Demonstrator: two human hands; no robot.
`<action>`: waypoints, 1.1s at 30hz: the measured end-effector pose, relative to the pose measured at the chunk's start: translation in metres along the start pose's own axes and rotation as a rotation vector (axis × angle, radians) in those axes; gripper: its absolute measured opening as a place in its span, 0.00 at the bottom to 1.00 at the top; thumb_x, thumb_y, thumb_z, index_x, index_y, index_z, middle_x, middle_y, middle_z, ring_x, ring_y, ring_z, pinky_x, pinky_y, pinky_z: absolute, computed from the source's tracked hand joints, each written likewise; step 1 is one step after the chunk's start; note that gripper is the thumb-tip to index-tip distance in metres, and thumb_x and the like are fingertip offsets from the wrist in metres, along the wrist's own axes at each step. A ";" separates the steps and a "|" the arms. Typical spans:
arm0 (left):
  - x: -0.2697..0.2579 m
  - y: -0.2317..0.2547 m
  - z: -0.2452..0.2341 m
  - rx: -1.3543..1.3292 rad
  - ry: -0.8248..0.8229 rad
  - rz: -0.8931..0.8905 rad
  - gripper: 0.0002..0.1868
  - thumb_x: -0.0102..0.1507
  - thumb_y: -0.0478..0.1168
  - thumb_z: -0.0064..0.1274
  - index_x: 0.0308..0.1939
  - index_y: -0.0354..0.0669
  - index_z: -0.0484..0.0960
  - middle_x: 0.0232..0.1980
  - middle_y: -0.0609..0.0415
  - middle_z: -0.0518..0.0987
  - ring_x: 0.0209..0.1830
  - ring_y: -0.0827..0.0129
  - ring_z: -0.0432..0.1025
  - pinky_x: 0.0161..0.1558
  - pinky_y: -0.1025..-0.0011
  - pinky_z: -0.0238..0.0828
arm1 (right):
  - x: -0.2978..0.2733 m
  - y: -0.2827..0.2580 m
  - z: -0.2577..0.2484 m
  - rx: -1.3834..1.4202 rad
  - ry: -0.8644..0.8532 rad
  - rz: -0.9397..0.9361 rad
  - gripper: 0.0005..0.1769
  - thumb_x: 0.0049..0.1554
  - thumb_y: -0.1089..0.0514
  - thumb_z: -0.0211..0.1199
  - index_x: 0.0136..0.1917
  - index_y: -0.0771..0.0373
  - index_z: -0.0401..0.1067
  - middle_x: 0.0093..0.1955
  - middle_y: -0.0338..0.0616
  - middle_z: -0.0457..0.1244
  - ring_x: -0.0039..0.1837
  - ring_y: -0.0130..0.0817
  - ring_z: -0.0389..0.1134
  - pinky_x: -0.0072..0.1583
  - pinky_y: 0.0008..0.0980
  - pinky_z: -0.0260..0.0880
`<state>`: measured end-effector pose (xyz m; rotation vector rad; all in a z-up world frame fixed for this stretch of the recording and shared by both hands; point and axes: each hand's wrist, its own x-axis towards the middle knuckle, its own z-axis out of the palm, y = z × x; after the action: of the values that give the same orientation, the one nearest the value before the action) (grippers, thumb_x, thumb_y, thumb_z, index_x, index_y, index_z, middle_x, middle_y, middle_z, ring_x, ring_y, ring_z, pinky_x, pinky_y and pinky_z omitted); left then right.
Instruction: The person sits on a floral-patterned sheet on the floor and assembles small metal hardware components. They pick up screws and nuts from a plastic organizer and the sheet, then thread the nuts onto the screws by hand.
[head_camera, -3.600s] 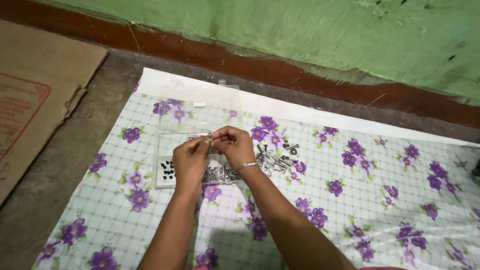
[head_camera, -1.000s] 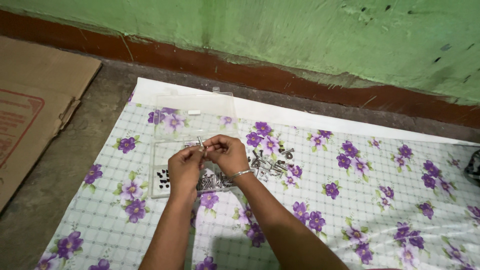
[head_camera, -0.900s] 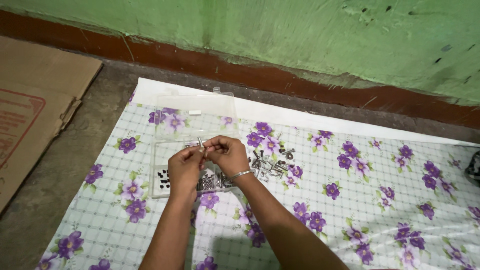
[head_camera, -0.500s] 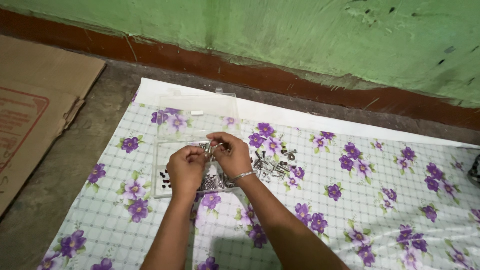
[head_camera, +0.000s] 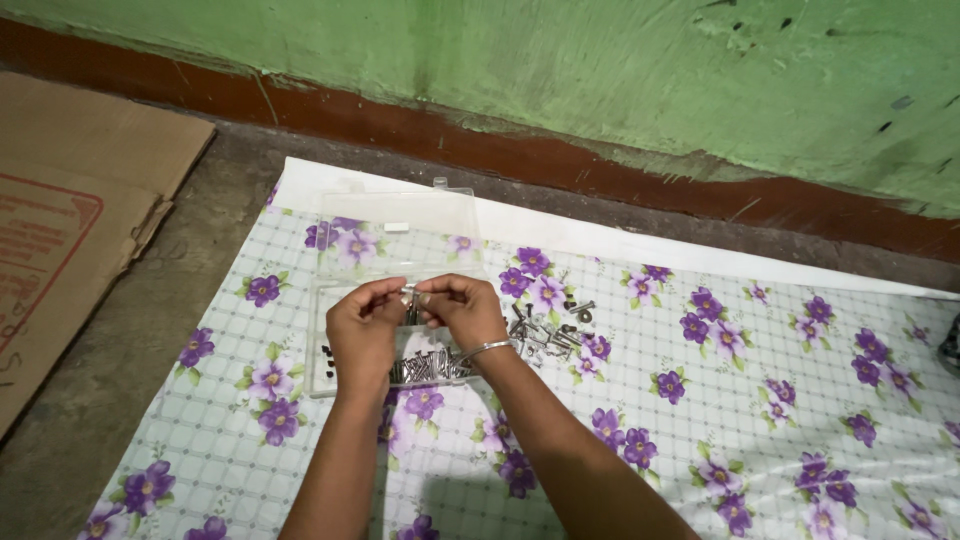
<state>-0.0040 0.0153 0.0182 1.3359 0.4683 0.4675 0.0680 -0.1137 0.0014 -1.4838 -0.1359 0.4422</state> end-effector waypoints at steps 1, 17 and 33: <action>0.000 0.001 0.001 -0.017 -0.005 -0.007 0.12 0.61 0.25 0.55 0.47 0.33 0.87 0.39 0.56 0.84 0.36 0.81 0.74 0.40 0.81 0.72 | 0.000 0.000 0.000 0.027 -0.004 0.012 0.09 0.57 0.70 0.64 0.52 0.71 0.78 0.40 0.44 0.71 0.38 0.24 0.70 0.42 0.23 0.73; 0.000 0.001 0.003 -0.072 -0.045 -0.071 0.11 0.61 0.27 0.58 0.48 0.31 0.86 0.35 0.55 0.81 0.31 0.79 0.72 0.35 0.80 0.71 | -0.005 -0.001 0.004 0.140 -0.042 0.058 0.07 0.57 0.70 0.63 0.50 0.72 0.76 0.41 0.47 0.71 0.40 0.29 0.72 0.43 0.26 0.76; 0.002 -0.007 0.003 -0.076 -0.056 -0.002 0.11 0.62 0.29 0.58 0.48 0.30 0.85 0.37 0.56 0.83 0.33 0.80 0.73 0.36 0.80 0.72 | -0.004 0.002 0.006 0.105 -0.043 0.039 0.06 0.57 0.70 0.64 0.49 0.71 0.75 0.40 0.46 0.71 0.40 0.27 0.72 0.43 0.24 0.74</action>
<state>-0.0006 0.0132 0.0121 1.2720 0.4022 0.4409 0.0619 -0.1090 0.0009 -1.3763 -0.1167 0.5054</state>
